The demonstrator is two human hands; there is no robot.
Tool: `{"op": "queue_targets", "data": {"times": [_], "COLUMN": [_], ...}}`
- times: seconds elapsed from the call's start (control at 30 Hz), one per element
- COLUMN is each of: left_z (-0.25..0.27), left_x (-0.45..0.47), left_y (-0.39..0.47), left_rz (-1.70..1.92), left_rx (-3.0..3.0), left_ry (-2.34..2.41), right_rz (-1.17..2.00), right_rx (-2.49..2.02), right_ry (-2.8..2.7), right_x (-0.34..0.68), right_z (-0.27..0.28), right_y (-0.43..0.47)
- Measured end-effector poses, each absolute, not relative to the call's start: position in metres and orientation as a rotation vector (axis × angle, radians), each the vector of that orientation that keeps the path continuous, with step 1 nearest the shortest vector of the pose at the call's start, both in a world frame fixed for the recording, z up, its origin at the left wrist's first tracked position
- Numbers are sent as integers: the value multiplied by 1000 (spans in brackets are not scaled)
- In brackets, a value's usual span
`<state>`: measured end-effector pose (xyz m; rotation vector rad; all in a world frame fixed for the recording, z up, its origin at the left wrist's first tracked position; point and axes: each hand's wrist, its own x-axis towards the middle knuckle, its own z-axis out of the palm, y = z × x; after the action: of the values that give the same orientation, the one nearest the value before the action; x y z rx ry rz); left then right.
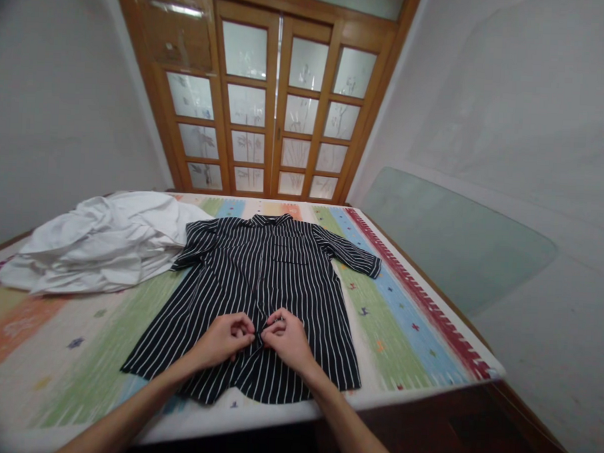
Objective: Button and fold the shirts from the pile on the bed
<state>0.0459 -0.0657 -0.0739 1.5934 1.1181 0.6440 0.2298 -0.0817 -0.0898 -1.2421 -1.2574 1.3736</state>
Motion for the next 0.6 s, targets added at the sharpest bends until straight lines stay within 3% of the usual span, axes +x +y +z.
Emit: {"op": "queue_targets", "data": {"times": [0.6], "left_z": [-82], "left_x": [48], "left_y": [-65], "left_rz": [712], "left_rx": [1420], "left_ry": [1083], "right_rz": [1334], "right_rx": [-1213], "right_ry": [-1312], "right_x": [223], "right_z": [-96], "right_y": [-84]}}
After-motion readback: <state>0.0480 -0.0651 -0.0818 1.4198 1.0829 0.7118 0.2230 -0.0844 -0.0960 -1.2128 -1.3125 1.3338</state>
